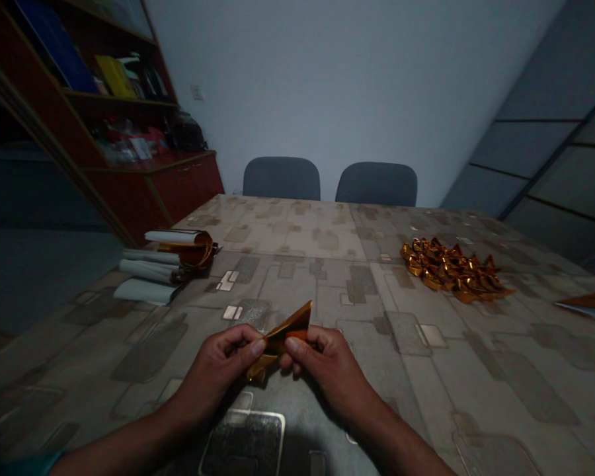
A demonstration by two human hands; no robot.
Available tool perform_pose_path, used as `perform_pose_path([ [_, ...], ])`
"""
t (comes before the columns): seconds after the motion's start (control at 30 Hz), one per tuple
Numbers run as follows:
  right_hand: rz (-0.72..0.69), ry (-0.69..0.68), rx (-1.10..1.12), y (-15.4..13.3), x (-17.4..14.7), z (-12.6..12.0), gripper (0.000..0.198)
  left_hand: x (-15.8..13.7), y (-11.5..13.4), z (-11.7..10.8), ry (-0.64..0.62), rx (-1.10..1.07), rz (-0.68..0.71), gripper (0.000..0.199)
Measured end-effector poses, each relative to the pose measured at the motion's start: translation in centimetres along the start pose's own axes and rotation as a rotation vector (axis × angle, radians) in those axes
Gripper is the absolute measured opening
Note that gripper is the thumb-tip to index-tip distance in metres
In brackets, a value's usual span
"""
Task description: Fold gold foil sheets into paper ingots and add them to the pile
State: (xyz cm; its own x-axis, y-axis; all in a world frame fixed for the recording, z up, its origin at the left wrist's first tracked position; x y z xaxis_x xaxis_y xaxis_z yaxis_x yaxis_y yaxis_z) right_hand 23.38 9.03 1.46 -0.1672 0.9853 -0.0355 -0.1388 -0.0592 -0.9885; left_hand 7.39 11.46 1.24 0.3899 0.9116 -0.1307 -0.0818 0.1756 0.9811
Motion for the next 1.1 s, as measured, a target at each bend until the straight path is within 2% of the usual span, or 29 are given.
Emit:
perform_pose_path([
  [0.13,-0.017,0.037,-0.028,-0.2,0.1,-0.4,0.037,-0.1,-0.1,-0.2,0.021,-0.016,-0.009,0.037],
  [0.37,-0.035,-0.126,0.018,-0.1,-0.2,1.1,0.022,-0.6,1.1,0.2,-0.003,0.105,0.061,0.031],
  [0.5,-0.07,-0.059,-0.09,0.2,-0.2,0.9,0.02,-0.6,0.9,0.6,-0.056,0.108,0.048,0.017],
  [0.57,-0.076,-0.044,-0.102,0.3,-0.1,0.7,0.023,-0.6,0.7,0.6,-0.053,0.12,0.038,0.017],
  [0.7,-0.013,-0.148,-0.094,-0.2,-0.3,0.3,0.023,-0.4,0.2,0.7,-0.072,0.075,-0.024,0.018],
  [0.73,0.008,-0.194,-0.104,-0.6,-0.5,0.1,0.037,-0.4,0.2,0.7,-0.083,0.068,-0.031,0.019],
  [0.8,0.054,-0.37,-0.146,-1.6,-1.1,0.0,0.093,-0.4,0.3,0.6,-0.094,0.072,-0.036,0.019],
  [0.83,0.101,-0.442,-0.174,-1.9,-1.5,-0.2,0.109,-0.4,0.4,0.6,-0.097,0.081,-0.041,0.018],
  [0.87,0.127,-0.461,-0.174,-2.2,-1.7,-0.6,0.115,-0.3,0.4,0.6,-0.1,0.093,-0.052,0.018],
  [0.9,0.122,-0.442,-0.142,-2.6,-1.8,-0.9,0.113,-0.3,0.3,0.6,-0.104,0.107,-0.069,0.018],
  [0.97,0.098,-0.369,-0.089,-3.0,-1.7,-1.4,0.094,-0.4,0.2,0.7,-0.126,0.131,-0.108,0.017],
  [1.1,0.081,-0.201,-0.218,-2.1,-1.1,-1.0,0.036,-0.5,-0.2,1.1,-0.187,0.163,-0.153,0.015],
])
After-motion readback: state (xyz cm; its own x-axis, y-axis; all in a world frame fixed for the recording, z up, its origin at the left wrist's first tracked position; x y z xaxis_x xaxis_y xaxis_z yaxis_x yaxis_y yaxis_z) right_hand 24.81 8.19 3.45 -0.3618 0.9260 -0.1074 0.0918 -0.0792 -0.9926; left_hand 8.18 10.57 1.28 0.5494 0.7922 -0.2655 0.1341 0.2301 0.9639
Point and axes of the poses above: each hand's wrist, its own x-axis towards the middle knuckle, its own z-axis out of the palm, y = z × x, the point moved 5 cm from there along x, towards the middle knuckle, and after that the axes turned 1 degree about -z, right-handed, at the moved point
